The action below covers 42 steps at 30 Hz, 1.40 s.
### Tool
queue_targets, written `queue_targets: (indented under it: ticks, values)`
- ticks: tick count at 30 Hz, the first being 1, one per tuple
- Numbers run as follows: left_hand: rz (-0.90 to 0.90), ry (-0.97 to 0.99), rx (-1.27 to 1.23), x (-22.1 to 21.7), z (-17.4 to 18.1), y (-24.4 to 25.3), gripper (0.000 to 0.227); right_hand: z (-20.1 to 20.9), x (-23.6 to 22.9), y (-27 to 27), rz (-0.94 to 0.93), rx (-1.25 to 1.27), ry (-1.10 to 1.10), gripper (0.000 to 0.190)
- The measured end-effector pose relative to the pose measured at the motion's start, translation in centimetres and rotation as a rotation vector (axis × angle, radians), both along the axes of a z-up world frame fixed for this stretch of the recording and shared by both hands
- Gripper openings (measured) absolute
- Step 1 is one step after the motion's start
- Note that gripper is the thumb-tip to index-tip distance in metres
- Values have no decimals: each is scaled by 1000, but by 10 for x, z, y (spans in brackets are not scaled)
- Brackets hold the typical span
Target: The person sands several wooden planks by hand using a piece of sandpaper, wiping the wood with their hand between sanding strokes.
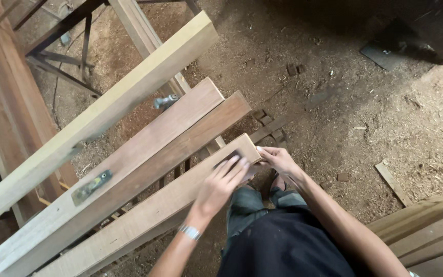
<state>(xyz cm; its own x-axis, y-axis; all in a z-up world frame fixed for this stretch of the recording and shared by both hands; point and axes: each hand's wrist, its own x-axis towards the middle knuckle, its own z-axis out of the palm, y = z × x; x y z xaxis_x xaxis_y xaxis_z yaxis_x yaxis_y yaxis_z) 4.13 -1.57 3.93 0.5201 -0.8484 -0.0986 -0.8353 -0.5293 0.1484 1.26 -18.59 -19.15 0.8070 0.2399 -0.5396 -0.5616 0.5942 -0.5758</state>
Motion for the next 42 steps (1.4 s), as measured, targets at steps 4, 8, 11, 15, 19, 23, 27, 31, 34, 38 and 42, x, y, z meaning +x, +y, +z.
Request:
queue_targets:
  ticks: [4, 8, 11, 15, 19, 23, 27, 31, 34, 38, 42]
  values:
    - [-32, 51, -27, 10, -13, -21, 53, 5, -4, -6, -11, -28, -26, 38]
    - [-68, -37, 126, 2, 15, 28, 56, 16, 1, -6, 4, -27, -26, 40]
    - [-50, -34, 181, 1, 28, 49, 58, 18, 1, -6, 5, -17, 7, 41]
    - [-42, -76, 146, 9, 10, 15, 57, 7, -2, -4, -7, 55, 77, 39]
    - [-28, -29, 17, 12, -20, -20, 52, -8, -6, 2, -22, -41, 27, 39]
    - [-28, -110, 100, 2, -1, 26, 55, -12, -3, 2, -11, 2, 19, 39]
    - [49, -62, 105, -1, 28, 77, 55, -8, -1, 1, -37, 95, 47, 39]
    - [95, -140, 130, 10, 8, 41, 60, -5, 0, 2, -34, 93, 23, 40]
    - [142, -89, 28, 25, -21, -9, 58, -4, -1, 3, -29, 90, 21, 38]
    - [187, -32, 19, 22, -19, -9, 57, 2, -2, -3, -36, 70, -35, 38]
    - [185, -64, 103, 0, 20, 53, 57, 15, 5, -1, 14, -37, 30, 38]
